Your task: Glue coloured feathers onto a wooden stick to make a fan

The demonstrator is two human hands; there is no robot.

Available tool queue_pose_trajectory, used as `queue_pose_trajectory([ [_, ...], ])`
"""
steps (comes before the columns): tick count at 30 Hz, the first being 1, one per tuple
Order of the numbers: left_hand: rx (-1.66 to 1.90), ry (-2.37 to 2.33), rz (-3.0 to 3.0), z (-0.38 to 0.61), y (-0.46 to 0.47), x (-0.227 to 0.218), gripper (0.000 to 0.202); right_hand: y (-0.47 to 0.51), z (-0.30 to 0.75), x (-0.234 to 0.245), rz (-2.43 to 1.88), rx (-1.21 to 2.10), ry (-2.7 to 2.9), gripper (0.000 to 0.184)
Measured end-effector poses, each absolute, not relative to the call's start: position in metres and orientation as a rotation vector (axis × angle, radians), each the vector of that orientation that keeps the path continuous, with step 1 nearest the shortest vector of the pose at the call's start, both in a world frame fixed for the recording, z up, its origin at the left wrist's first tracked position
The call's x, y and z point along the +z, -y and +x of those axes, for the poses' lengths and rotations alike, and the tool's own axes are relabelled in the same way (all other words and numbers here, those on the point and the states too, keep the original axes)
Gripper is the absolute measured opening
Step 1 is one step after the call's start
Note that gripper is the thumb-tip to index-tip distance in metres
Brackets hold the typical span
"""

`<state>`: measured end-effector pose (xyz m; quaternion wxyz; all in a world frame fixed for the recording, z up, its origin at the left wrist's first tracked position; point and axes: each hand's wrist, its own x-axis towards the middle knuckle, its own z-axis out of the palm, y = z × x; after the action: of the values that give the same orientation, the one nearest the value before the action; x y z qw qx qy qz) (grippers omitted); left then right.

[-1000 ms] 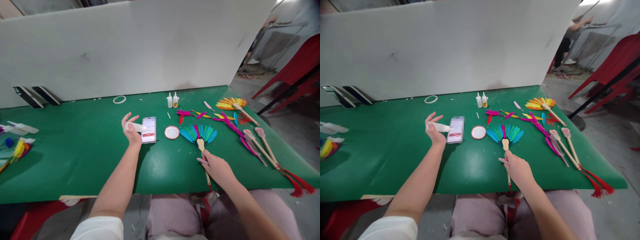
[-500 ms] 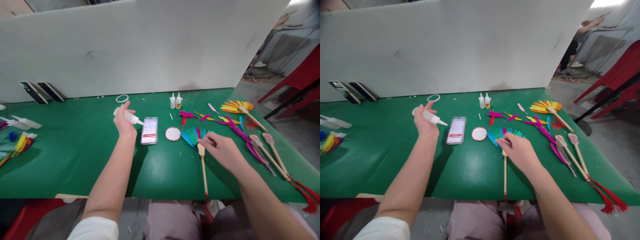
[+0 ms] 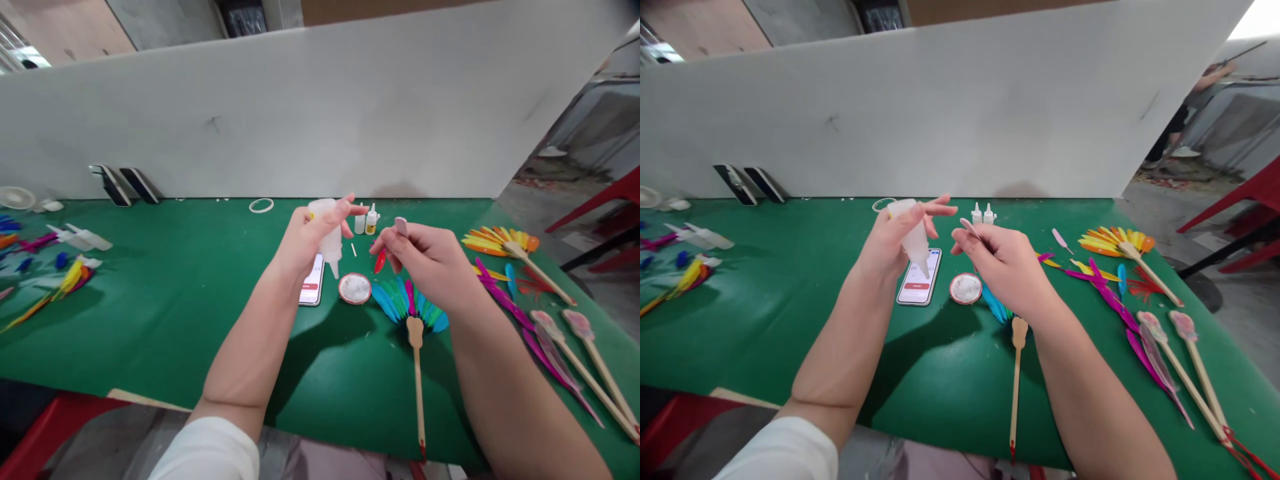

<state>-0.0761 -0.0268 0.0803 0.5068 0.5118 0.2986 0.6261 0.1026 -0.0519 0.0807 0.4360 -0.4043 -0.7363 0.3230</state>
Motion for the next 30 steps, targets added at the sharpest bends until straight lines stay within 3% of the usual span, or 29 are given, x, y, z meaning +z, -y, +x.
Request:
queue_pose_trajectory([
  [6,1.532,-0.721,1.247,-0.071,0.026,0.074,0.023,0.043,0.098,0.077,-1.003,0.871,1.846,0.041],
  [18,1.557,-0.844,1.194,-0.08,0.038,0.09,0.051,0.041,0.095,0.072,-0.91,1.085,1.824,0.041],
  [30,1.502,-0.93,1.437,-0.076,0.022,0.069,0.051,0.037,0.096,0.071,-0.857,1.136,1.744,0.035],
])
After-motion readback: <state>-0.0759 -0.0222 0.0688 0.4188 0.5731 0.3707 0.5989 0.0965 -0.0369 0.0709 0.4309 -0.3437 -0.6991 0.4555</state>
